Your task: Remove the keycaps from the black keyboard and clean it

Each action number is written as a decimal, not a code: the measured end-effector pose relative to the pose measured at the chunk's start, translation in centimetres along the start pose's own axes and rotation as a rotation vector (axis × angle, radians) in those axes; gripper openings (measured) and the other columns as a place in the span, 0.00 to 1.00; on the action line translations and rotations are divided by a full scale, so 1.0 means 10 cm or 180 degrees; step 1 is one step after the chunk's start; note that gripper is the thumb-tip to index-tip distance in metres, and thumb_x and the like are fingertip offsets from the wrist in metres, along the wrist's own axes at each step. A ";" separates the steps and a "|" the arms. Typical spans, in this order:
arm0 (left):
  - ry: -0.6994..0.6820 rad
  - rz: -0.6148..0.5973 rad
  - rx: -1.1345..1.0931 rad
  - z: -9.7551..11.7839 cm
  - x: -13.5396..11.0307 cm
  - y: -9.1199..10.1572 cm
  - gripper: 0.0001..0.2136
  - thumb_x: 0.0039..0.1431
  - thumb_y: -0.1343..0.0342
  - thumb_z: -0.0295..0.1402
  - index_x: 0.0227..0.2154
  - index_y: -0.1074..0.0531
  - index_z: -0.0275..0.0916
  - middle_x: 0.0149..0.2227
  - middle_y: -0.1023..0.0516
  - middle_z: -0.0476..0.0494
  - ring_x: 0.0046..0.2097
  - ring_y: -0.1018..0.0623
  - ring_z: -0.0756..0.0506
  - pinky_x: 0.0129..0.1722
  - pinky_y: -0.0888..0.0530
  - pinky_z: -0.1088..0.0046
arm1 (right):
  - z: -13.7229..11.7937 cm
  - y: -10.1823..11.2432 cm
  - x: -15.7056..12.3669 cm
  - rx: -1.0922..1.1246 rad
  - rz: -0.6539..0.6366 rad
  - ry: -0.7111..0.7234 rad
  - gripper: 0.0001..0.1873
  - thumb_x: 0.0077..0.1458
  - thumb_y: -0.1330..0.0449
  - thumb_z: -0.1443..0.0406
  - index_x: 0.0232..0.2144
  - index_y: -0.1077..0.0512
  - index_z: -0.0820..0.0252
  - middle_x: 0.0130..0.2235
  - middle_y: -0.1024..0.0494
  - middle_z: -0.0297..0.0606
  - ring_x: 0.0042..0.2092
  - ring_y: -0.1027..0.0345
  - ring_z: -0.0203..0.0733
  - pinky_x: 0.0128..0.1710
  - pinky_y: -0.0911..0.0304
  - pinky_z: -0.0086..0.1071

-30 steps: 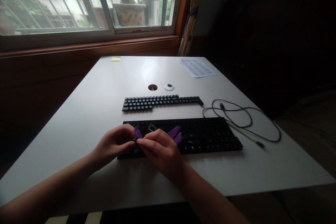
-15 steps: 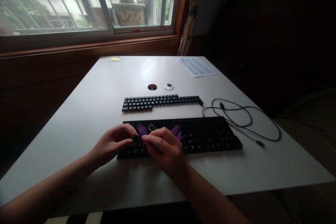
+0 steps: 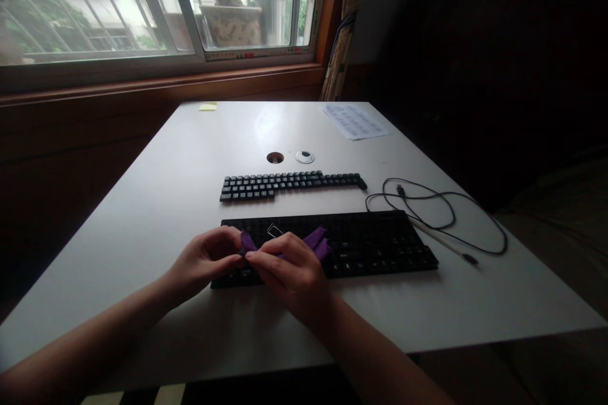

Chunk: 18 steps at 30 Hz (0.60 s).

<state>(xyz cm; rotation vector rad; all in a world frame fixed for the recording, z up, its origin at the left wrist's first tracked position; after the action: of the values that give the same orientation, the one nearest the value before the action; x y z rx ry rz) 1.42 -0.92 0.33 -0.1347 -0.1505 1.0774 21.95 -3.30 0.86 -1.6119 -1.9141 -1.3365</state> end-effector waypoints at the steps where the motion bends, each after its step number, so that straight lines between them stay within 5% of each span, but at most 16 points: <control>1: 0.0006 0.0005 0.0007 0.00 0.00 0.00 0.08 0.55 0.34 0.29 0.34 0.27 0.33 0.35 0.25 0.45 0.37 0.26 0.50 0.37 0.28 0.76 | 0.00 0.00 0.00 0.0001 -0.0008 -0.0001 0.22 0.54 0.37 0.77 0.49 0.24 0.55 0.39 0.25 0.40 0.39 0.31 0.39 0.39 0.30 0.35; 18: 0.0243 0.0041 0.0011 0.02 -0.01 -0.02 0.10 0.55 0.34 0.31 0.34 0.28 0.32 0.32 0.25 0.46 0.33 0.27 0.51 0.32 0.30 0.77 | 0.00 -0.01 0.04 -0.0227 -0.0017 0.0207 0.21 0.54 0.36 0.77 0.49 0.24 0.57 0.38 0.24 0.40 0.39 0.31 0.39 0.38 0.30 0.35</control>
<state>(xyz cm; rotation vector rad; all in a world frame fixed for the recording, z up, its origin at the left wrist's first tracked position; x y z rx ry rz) 1.51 -1.07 0.51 -0.1735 -0.0792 1.0836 21.74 -3.04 1.17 -1.5767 -1.8540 -1.4568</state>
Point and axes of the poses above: each hand's wrist, its own x-axis towards the middle knuckle, its own y-axis out of the back of the hand, z = x × y, the point moved 1 cm from there along x, towards the middle knuckle
